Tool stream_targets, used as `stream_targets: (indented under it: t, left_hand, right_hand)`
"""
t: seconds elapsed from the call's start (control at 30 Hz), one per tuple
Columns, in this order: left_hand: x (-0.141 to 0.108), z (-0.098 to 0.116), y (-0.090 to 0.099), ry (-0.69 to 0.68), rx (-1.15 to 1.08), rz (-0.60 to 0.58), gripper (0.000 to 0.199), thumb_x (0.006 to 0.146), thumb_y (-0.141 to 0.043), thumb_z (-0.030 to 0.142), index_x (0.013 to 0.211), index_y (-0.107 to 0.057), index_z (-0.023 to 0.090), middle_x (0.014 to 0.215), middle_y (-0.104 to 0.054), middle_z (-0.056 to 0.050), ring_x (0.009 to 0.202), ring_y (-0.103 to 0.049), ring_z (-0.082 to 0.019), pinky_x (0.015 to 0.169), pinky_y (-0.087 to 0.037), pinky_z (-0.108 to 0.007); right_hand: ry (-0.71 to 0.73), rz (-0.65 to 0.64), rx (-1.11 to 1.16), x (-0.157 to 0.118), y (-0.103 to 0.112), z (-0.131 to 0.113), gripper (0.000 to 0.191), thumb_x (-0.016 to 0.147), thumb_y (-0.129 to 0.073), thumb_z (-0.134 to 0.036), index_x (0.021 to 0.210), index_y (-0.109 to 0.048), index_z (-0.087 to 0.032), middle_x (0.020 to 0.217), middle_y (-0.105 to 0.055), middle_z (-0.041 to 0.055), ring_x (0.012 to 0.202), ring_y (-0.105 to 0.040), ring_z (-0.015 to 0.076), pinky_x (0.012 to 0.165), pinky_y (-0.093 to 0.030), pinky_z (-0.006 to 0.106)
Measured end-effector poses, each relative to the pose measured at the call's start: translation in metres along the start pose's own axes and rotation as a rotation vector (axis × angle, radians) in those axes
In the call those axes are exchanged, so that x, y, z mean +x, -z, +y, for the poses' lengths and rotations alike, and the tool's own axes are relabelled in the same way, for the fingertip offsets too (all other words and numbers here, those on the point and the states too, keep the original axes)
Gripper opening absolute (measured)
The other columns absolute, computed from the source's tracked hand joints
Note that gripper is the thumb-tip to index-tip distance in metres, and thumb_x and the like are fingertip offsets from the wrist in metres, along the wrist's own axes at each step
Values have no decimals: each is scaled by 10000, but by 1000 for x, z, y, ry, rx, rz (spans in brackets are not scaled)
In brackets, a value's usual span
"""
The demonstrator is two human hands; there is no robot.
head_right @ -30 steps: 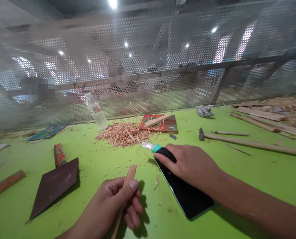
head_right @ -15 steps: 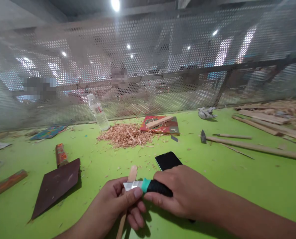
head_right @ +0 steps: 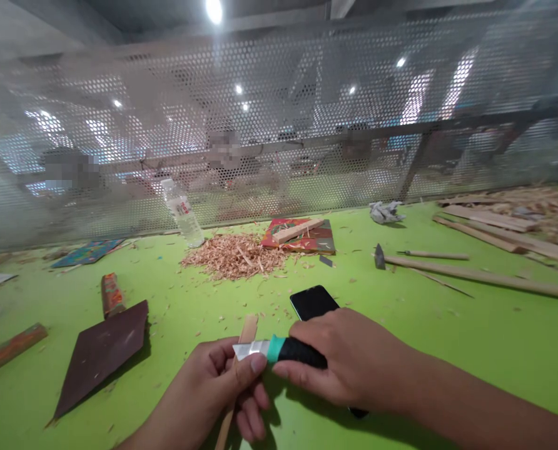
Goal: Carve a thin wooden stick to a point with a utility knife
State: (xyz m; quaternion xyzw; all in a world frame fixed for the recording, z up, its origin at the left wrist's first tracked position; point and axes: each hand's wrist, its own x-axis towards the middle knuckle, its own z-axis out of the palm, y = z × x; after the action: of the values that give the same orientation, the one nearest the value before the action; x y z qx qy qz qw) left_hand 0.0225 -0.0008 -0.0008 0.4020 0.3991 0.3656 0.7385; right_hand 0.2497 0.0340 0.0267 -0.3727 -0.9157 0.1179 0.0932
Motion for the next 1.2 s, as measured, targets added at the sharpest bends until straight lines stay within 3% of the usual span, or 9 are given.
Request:
stream_targets:
  t: [0.23, 0.4, 0.47, 0.53, 0.63, 0.87, 1.07, 1.2]
  left_hand:
    - [-3, 2, -3, 6, 53, 46, 566, 799, -809, 668, 731, -642, 131, 543, -701, -34, 408, -665, -117, 405, -509, -164]
    - [0, 6, -3, 2, 57, 111, 598, 779, -804, 699, 714, -652, 125, 539, -691, -35, 422, -668, -114, 419, -515, -160]
    - [0, 4, -2, 20, 44, 109, 607, 763, -809, 710, 712, -654, 125, 538, -692, -38, 412, -661, -113, 414, -516, -164]
    - [-1, 2, -2, 49, 20, 88, 595, 761, -816, 703, 727, -647, 133, 546, -703, -41, 380, -641, -114, 379, -501, -173]
    - [-2, 0, -1, 30, -16, 114, 588, 766, -828, 682, 766, -651, 121, 573, -716, -44, 423, -674, -113, 411, -523, -163]
    - [-2, 1, 1, 7, -53, -20, 598, 786, -828, 669, 964, -554, 168, 615, -733, -14, 447, -708, -136, 420, -535, -169]
    - [-2, 1, 2, 0, -25, -22, 578, 836, -809, 625, 1062, -558, 155, 653, -733, -13, 483, -725, -135, 465, -567, -178]
    - [0, -1, 3, -2, -10, -15, 561, 821, -810, 642, 988, -588, 155, 638, -727, -18, 476, -717, -135, 456, -562, -180]
  right_hand:
    - [-13, 57, -56, 0, -1, 1, 498, 1078, -426, -608, 891, -668, -215, 780, -748, 57, 634, -673, 214, 562, -319, 327]
    - [-40, 131, -109, 9, -5, 5, 515, 1074, -419, -626, 907, -689, -220, 776, -757, 55, 628, -693, 235, 557, -333, 322]
    - [-108, 158, -133, 13, -2, 15, 559, 1073, -384, -649, 898, -693, -218, 749, -750, 61, 611, -688, 239, 549, -349, 321]
    - [-272, 246, -191, 14, 6, 29, 616, 1072, -337, -673, 897, -699, -207, 712, -739, 78, 577, -675, 245, 535, -360, 323]
    - [-339, 300, -207, 12, 17, 43, 610, 1083, -313, -655, 927, -696, -207, 751, -745, 90, 626, -686, 257, 579, -398, 341]
    - [-204, 221, -128, 9, 5, 30, 586, 1077, -322, -676, 868, -625, -221, 729, -706, 61, 638, -661, 234, 606, -397, 334]
    - [-93, 155, -71, 7, 1, 12, 534, 1077, -370, -641, 868, -625, -220, 729, -708, 47, 593, -631, 207, 563, -334, 315]
    - [-20, 44, -47, 4, 1, 3, 492, 1078, -406, -601, 837, -616, -228, 707, -695, 27, 585, -619, 199, 552, -288, 319]
